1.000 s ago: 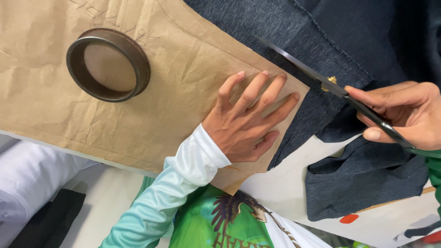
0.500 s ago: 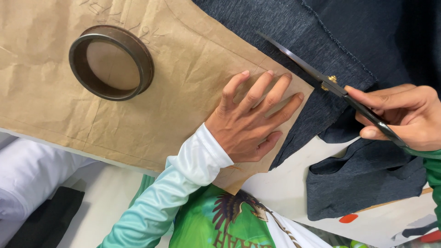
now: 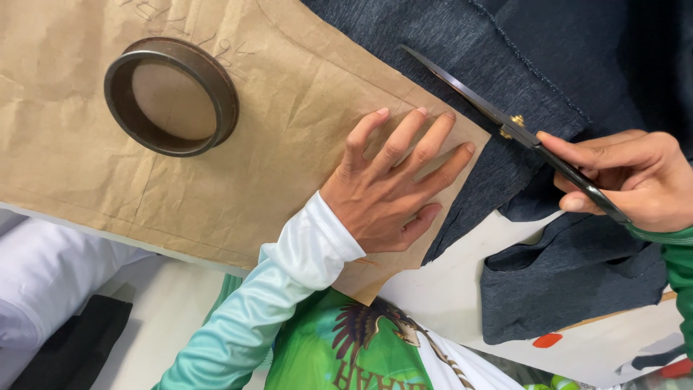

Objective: A person uses a paper pattern and scissors to cut out a specific shape from a piece of dark fabric on a work table.

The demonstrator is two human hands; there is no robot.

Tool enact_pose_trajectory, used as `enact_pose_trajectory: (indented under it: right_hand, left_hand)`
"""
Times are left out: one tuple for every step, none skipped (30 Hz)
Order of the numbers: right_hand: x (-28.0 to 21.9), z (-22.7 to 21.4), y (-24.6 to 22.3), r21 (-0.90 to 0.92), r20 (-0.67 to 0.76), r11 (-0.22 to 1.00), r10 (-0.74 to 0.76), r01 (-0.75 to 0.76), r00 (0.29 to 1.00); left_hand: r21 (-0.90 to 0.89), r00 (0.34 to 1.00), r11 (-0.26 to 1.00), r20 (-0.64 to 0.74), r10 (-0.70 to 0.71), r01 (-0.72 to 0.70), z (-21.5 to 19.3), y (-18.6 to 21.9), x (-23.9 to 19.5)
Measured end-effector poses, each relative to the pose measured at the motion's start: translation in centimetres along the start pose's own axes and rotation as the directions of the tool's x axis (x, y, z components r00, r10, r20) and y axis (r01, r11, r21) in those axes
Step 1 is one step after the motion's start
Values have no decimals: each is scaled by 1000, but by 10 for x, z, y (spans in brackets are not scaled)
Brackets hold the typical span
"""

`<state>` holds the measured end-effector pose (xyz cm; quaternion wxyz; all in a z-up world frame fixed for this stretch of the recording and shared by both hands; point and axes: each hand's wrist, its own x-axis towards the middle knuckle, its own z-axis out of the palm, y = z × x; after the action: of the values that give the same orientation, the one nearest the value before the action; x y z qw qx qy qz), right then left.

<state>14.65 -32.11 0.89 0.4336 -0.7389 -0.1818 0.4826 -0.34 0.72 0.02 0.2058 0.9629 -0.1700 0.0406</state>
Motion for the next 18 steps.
enact_pose_trajectory:
  right_hand:
    - [-1,-1,2,-21,-9,1000,14,-14,1000]
    - [-1,-2,4,-43,-17,999,24,-24,1000]
    - [-2,-1,3,-44,-17,999,19,-20,1000]
    - [-4,0,0,-37,-34,999,31,-32,999]
    - [-6,0,-3,-30,-51,999,42,-44,998]
    - [-13,2,-6,-36,-57,999,29,-31,998]
    - [-20,3,-10,42,-65,998,47,-44,997]
    - [-29,5,-13,119,-72,991,70,-61,995]
    - [-45,4,-8,115,-80,992,61,-52,995]
    - [-62,5,-3,44,-124,997,70,-65,990]
    - [-79,6,4,-26,-168,996,77,-82,983]
    - [-98,18,7,-25,-180,997,71,-77,981]
    - [-117,29,11,45,-270,997,68,-58,960]
    - [-137,44,16,118,-356,992,74,-34,932]
    - [-155,59,18,124,-366,992,72,-28,928]
    - [-171,76,22,177,-436,984,112,-37,893]
    - [-186,94,26,231,-500,972,154,-40,852]
    - [-199,116,30,246,-516,969,163,-36,841]
  left_hand:
    - [0,1000,1000,-4,-1,1,0,0,0]
    - [4,1000,1000,-9,-4,4,0,0,-1]
    - [9,1000,1000,-10,-4,4,1,0,-2]
    - [4,1000,1000,-14,2,-2,1,0,-2]
    - [-1,1000,1000,-19,7,-7,0,1,-2]
    - [11,1000,1000,-28,13,-12,1,1,-3]
    - [13,999,1000,-37,15,-15,1,1,-4]
    - [9,999,1000,-45,19,-19,2,2,-4]
    - [16,998,1000,-53,27,-26,2,3,-5]
    - [8,997,1000,-66,27,-26,2,4,-5]
    - [-1,997,1000,-79,26,-27,2,4,-6]
    - [4,996,999,-82,39,-39,3,4,-6]
    - [-16,991,999,-125,49,-51,3,4,-6]
    - [-38,985,997,-162,57,-64,4,5,-8]
    - [-34,985,996,-159,70,-77,0,13,-10]
    - [-54,960,994,-267,78,-96,-5,18,-9]
    - [-74,924,990,-372,84,-120,-8,23,-8]
    - [-77,925,987,-364,107,-144,-18,35,-15]
